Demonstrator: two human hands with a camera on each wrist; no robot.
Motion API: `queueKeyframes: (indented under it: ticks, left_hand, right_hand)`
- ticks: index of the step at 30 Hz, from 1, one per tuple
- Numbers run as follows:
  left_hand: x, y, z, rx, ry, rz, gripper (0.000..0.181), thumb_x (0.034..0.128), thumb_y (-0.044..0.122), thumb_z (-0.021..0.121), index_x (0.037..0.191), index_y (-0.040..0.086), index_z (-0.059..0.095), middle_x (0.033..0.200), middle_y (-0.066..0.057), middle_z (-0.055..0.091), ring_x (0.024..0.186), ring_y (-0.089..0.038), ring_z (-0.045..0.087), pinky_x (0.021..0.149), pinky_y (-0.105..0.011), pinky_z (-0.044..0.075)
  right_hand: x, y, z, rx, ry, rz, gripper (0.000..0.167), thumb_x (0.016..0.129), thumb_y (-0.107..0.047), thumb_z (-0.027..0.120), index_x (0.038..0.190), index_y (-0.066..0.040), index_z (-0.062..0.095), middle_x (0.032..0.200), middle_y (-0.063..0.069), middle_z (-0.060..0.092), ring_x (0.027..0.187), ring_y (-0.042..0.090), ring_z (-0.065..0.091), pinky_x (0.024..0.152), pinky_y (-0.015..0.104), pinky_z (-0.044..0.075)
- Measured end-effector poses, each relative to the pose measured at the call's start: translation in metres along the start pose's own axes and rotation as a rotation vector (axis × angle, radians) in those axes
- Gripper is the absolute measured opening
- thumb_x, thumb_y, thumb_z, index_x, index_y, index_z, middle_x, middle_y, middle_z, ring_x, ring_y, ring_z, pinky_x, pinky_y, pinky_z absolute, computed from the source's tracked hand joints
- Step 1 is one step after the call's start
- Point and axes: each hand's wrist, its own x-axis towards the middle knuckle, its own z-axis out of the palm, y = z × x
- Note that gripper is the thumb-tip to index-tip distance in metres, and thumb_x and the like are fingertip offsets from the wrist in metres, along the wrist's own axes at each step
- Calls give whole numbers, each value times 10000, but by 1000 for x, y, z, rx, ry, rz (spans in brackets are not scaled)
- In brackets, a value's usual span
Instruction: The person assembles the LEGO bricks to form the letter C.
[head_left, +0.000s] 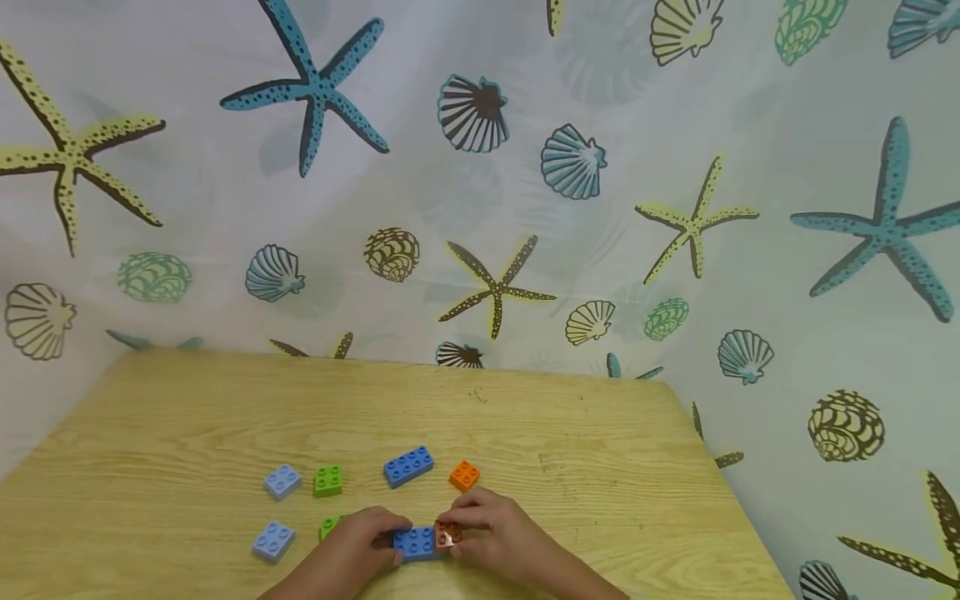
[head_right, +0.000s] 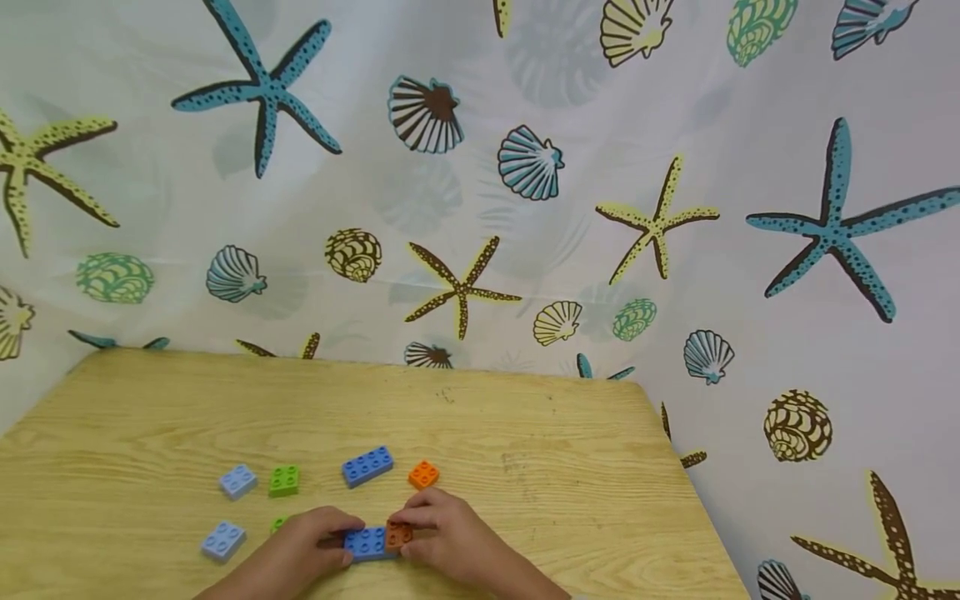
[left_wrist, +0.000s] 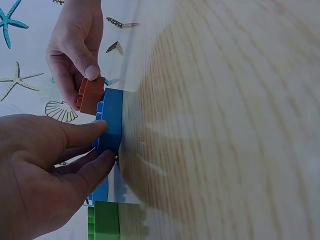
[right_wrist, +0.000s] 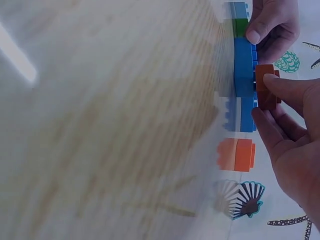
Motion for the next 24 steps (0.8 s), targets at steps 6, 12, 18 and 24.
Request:
queueKeyframes:
  ticks: [6,12,18,24]
  left_hand:
    - [0,-2,-2,-7,-11,17,319,865,54,770,1178,32,716,1146,-61,697,1111,-261,652,940,-497,553]
    - [-1,-1,-2,-16,-9,28,319,862,62,774,1175,37,717,1136,-46,694,1102,-243,653,930,-479,560]
    - [-3,0,-1,-10,-7,10,317,866,55,768,1178,36,714,1151,-57,691,1114,-252,649,938,-491,555]
    - [-4,1,1,-8,-1,-32,314,860,52,773,1170,40,719,1141,-53,698,1099,-241,654,939,-491,552]
  right_hand:
    - [2,-1,-1,-24,-7,18,346,921,-121,747,1266,-120,717,1221,-14,633,1075,25,567,924,185,511]
    - [2,-4,0,-60,0,40,354,914,-125,754,1266,-120,719,1222,-26,636,1081,17,567,922,187,513]
    - [2,-6,1,-69,-15,71,357,929,-145,743,1284,-131,709,1231,-27,634,1100,31,572,925,190,518]
    - [3,-6,2,-96,-31,77,358,929,-148,743,1286,-133,709,1230,-26,633,1088,25,570,932,197,517]
